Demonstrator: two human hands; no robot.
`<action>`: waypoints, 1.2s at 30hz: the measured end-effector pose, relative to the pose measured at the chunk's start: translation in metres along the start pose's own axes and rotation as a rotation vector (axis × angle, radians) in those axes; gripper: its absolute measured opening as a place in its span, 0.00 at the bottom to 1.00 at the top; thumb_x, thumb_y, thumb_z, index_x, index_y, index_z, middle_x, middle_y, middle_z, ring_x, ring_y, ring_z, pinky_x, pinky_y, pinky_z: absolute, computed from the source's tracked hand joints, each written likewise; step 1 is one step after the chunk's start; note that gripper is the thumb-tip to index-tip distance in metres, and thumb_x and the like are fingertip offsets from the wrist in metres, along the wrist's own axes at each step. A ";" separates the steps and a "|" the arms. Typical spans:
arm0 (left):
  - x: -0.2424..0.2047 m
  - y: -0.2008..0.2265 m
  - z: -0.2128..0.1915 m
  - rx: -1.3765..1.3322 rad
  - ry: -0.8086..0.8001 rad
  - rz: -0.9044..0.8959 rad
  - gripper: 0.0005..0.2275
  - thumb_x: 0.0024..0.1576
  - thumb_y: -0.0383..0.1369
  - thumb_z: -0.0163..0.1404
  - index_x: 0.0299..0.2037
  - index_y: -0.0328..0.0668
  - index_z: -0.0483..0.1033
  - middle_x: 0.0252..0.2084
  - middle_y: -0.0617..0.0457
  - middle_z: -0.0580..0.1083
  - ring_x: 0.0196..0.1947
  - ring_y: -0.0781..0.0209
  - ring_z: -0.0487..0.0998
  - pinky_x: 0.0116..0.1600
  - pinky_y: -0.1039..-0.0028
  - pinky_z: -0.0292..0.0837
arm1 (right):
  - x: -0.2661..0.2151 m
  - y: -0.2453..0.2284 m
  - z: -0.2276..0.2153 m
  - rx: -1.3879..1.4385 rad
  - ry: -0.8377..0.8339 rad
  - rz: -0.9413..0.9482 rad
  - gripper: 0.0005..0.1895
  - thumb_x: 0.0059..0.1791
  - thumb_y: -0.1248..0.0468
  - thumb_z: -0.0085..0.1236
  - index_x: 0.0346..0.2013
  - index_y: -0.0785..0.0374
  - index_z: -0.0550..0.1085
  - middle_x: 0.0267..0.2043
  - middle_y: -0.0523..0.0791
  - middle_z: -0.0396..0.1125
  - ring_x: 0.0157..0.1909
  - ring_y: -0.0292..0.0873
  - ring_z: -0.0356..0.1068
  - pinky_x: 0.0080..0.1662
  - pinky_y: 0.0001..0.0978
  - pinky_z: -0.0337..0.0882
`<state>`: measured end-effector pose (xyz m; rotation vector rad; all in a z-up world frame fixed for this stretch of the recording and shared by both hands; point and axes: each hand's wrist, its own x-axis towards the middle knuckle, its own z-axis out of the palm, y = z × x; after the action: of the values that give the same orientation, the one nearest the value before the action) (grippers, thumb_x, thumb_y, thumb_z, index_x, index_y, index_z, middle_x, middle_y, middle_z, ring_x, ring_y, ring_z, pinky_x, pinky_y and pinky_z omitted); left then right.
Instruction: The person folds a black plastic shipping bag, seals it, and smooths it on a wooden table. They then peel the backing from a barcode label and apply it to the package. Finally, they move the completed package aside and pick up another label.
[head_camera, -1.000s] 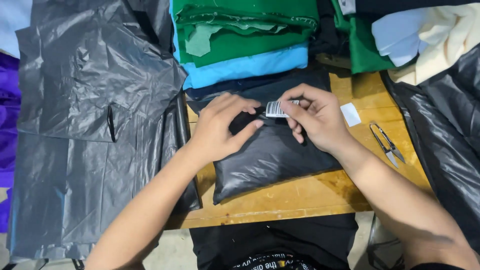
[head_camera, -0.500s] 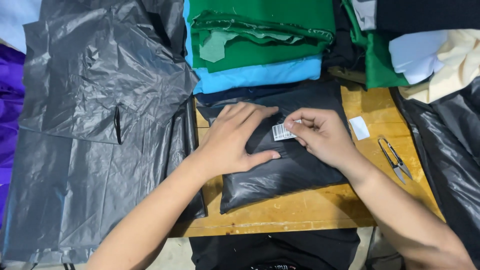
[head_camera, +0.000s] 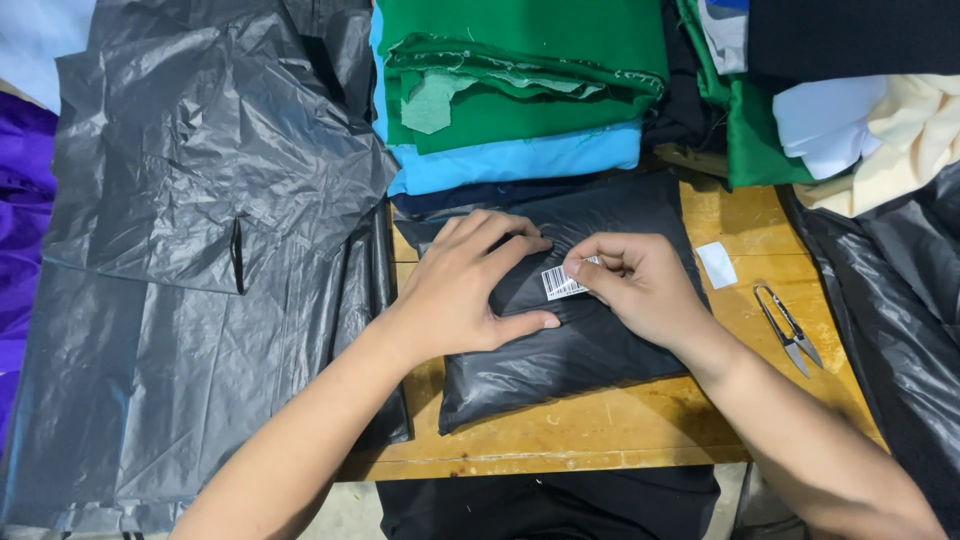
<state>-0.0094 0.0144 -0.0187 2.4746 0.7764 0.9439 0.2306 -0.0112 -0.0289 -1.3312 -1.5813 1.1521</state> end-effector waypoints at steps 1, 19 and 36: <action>0.000 0.000 0.000 0.001 0.001 0.000 0.26 0.48 0.46 0.65 0.53 0.39 0.78 0.51 0.43 0.75 0.56 0.43 0.73 0.60 0.53 0.66 | 0.000 -0.002 0.001 0.000 0.000 -0.002 0.05 0.51 0.69 0.59 0.35 0.65 0.82 0.12 0.42 0.62 0.18 0.31 0.62 0.25 0.21 0.62; 0.002 0.009 0.001 -0.078 0.116 0.282 0.08 0.61 0.37 0.57 0.42 0.42 0.82 0.47 0.47 0.78 0.51 0.42 0.78 0.57 0.55 0.73 | -0.005 -0.010 0.006 -0.199 0.049 -0.115 0.07 0.48 0.73 0.57 0.33 0.63 0.82 0.08 0.43 0.59 0.15 0.34 0.60 0.24 0.22 0.60; -0.002 0.005 0.009 -0.075 0.132 0.301 0.06 0.57 0.33 0.61 0.36 0.39 0.85 0.40 0.47 0.80 0.44 0.46 0.80 0.59 0.51 0.74 | -0.005 -0.008 0.007 -0.208 0.055 -0.135 0.04 0.49 0.71 0.58 0.34 0.67 0.81 0.09 0.46 0.63 0.16 0.36 0.68 0.22 0.24 0.63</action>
<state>-0.0026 0.0079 -0.0233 2.5270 0.4028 1.2278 0.2228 -0.0176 -0.0235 -1.3520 -1.7590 0.8816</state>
